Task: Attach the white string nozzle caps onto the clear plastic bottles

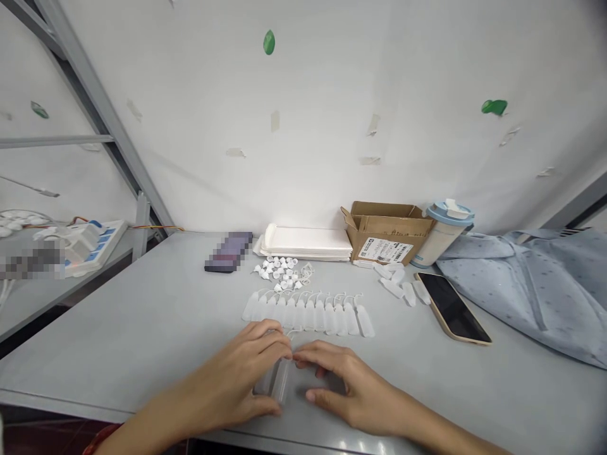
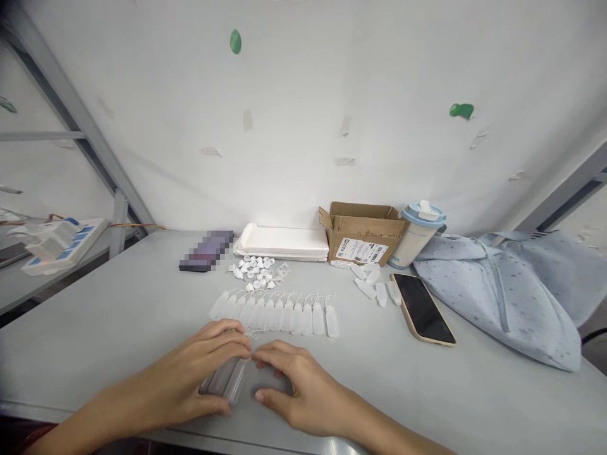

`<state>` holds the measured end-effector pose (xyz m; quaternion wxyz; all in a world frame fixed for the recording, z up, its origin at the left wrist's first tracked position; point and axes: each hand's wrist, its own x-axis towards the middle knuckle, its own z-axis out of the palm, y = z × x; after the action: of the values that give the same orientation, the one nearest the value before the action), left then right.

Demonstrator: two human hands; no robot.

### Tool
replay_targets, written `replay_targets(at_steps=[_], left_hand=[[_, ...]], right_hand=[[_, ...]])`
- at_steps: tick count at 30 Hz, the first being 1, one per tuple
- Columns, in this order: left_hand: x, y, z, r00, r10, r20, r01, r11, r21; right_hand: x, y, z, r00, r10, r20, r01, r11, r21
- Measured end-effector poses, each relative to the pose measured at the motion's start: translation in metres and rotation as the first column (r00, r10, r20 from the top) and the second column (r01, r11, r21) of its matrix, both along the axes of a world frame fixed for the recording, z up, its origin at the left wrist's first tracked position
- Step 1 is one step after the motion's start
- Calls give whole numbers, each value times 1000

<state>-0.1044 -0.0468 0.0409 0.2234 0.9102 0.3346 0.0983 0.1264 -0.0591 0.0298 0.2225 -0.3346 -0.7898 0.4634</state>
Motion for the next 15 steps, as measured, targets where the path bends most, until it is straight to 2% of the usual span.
replay_targets(at_steps=[4, 15], left_hand=[[-1, -2, 1, 1000, -6, -27, 6, 1000, -19], [-5, 0, -2, 1000, -8, 22, 6, 994, 111]], right_hand=[[0, 0, 0, 999, 36, -22, -35, 999, 36], [0, -2, 2, 997, 78, 18, -79, 996, 28]])
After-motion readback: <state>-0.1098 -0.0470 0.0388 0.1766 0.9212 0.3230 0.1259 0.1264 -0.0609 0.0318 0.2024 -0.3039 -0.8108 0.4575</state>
